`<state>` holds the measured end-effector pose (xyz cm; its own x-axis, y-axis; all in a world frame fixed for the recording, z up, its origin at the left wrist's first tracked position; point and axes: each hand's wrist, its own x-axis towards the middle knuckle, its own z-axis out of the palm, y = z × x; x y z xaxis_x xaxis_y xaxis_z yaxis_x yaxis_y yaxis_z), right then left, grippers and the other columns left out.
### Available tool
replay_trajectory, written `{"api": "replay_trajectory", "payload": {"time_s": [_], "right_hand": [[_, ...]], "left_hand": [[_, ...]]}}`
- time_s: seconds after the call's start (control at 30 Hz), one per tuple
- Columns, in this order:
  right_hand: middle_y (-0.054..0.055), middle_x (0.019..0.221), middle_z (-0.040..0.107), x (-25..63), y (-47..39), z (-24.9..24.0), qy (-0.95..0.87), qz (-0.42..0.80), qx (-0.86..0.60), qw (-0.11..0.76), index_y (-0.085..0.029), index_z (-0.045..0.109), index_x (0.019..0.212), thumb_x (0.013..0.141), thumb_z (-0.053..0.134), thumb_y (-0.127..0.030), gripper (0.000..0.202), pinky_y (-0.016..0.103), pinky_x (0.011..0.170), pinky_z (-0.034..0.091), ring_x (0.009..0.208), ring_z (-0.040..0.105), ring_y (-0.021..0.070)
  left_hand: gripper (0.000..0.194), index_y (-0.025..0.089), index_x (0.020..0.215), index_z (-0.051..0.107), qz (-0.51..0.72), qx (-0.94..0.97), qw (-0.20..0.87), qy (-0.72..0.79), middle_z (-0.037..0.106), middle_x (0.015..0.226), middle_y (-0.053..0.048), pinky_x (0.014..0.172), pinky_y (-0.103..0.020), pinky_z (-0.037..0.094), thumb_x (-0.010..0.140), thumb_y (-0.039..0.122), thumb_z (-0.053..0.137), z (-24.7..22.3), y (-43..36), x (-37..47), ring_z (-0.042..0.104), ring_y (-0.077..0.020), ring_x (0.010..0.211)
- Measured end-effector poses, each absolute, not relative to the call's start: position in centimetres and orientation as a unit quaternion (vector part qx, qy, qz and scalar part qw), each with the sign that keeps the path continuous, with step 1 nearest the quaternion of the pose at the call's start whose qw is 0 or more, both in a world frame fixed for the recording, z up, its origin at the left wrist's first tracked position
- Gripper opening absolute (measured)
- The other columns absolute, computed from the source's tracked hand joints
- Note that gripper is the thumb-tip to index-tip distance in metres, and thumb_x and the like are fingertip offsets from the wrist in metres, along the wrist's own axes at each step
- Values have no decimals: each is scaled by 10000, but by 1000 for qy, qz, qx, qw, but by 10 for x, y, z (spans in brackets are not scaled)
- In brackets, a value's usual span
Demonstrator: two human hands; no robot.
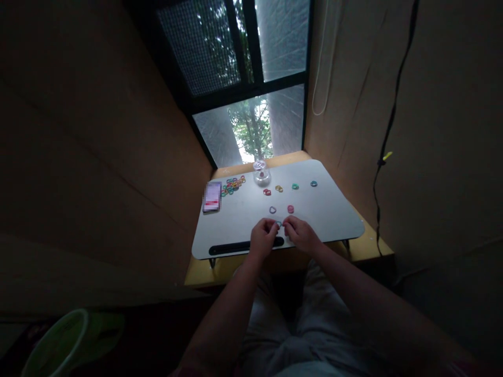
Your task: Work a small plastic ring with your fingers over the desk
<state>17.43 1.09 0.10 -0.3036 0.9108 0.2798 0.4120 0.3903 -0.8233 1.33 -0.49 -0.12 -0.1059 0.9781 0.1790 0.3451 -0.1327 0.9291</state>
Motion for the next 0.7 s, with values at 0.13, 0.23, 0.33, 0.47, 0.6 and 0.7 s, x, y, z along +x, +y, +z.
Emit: {"api": "replay_trajectory", "payload": {"time_s": [0.13, 0.23, 0.33, 0.47, 0.6, 0.7], "right_hand": [[-25, 647, 603, 174, 13, 1, -745, 311, -443, 390, -207, 573, 807, 893, 479, -269, 141, 238, 586, 376, 582, 528, 128], [-21, 663, 600, 173, 13, 1, -754, 295, -439, 389, -198, 593, 811, 879, 504, -276, 136, 239, 583, 370, 577, 506, 125], [-24, 643, 576, 173, 14, 0, -759, 285, -443, 382, -197, 582, 774, 879, 502, -274, 152, 239, 569, 352, 568, 489, 122], [-29, 619, 551, 173, 14, 0, -761, 269, -449, 383, -201, 558, 733, 865, 506, -260, 154, 243, 575, 343, 572, 487, 124], [-38, 596, 534, 173, 14, 0, -759, 267, -451, 387, -201, 565, 729, 859, 505, -263, 156, 241, 560, 336, 550, 476, 121], [-35, 606, 544, 173, 13, 0, -761, 263, -451, 385, -204, 561, 723, 856, 505, -258, 154, 238, 559, 338, 559, 481, 121]], "left_hand": [[238, 163, 866, 637, 488, 566, 352, 564, 680, 715, -20, 602, -239, 465, 809, 394, 641, -1, -4, 13, 616, -133, 632], [255, 161, 877, 644, 486, 572, 355, 558, 678, 706, -20, 591, -235, 464, 812, 407, 646, -1, -4, 13, 617, -132, 628], [258, 162, 882, 651, 481, 579, 355, 555, 682, 709, -22, 589, -236, 467, 815, 411, 650, -2, -5, 13, 624, -135, 633], [255, 164, 893, 659, 470, 581, 360, 558, 691, 726, -29, 602, -242, 478, 807, 403, 664, -3, -5, 14, 630, -138, 644], [246, 167, 892, 653, 474, 574, 382, 548, 702, 755, -31, 636, -249, 494, 812, 399, 654, -2, -6, 14, 648, -144, 679], [213, 176, 880, 650, 480, 571, 389, 540, 710, 773, -24, 654, -250, 498, 816, 379, 640, -1, -7, 14, 653, -143, 690]]}}
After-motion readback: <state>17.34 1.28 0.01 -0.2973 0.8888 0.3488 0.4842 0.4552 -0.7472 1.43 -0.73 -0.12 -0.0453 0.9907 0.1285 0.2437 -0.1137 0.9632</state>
